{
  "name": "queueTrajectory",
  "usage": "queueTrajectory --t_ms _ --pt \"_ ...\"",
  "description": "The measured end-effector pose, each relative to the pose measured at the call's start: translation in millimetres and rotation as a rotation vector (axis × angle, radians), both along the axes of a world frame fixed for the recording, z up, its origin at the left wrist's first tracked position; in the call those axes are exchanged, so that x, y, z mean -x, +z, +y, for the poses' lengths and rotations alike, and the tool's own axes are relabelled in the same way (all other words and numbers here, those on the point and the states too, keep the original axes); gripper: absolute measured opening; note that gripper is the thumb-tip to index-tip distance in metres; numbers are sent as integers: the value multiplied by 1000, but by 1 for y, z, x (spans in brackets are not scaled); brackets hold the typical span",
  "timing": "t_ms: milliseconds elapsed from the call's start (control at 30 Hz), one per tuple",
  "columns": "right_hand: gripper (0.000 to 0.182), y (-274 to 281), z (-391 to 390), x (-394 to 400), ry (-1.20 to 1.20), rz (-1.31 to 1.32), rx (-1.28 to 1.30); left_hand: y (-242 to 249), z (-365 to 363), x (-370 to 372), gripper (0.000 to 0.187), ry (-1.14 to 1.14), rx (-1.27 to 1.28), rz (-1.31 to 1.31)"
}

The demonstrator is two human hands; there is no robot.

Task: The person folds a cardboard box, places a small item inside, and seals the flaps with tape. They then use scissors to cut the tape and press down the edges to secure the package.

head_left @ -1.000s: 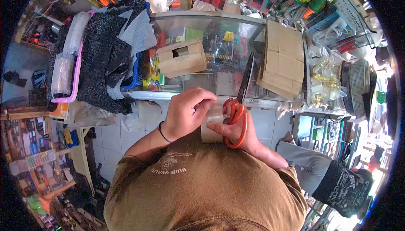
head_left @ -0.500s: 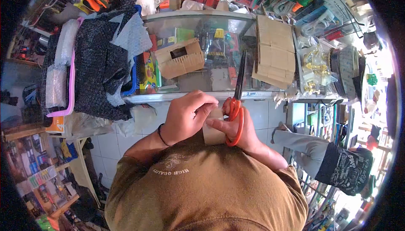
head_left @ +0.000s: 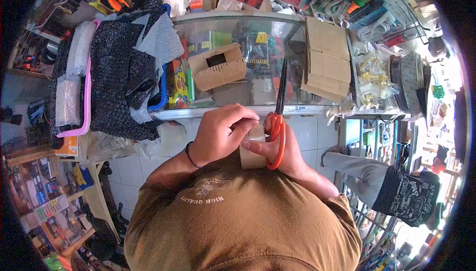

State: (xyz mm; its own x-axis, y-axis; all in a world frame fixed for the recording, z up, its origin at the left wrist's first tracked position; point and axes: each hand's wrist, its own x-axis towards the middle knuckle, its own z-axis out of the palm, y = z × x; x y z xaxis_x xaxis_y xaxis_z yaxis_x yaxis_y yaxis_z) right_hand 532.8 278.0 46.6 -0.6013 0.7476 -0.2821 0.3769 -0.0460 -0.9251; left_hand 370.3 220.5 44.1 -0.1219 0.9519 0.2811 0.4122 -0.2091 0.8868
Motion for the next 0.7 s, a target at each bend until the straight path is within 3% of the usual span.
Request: queueTrajectory --t_ms 367,700 --pt "51 1 1 15 60 -66 -12 0 -5 13 8 17 -60 11" --pt "51 -1 -2 19 68 84 10 1 -3 21 8 33 -31 11"
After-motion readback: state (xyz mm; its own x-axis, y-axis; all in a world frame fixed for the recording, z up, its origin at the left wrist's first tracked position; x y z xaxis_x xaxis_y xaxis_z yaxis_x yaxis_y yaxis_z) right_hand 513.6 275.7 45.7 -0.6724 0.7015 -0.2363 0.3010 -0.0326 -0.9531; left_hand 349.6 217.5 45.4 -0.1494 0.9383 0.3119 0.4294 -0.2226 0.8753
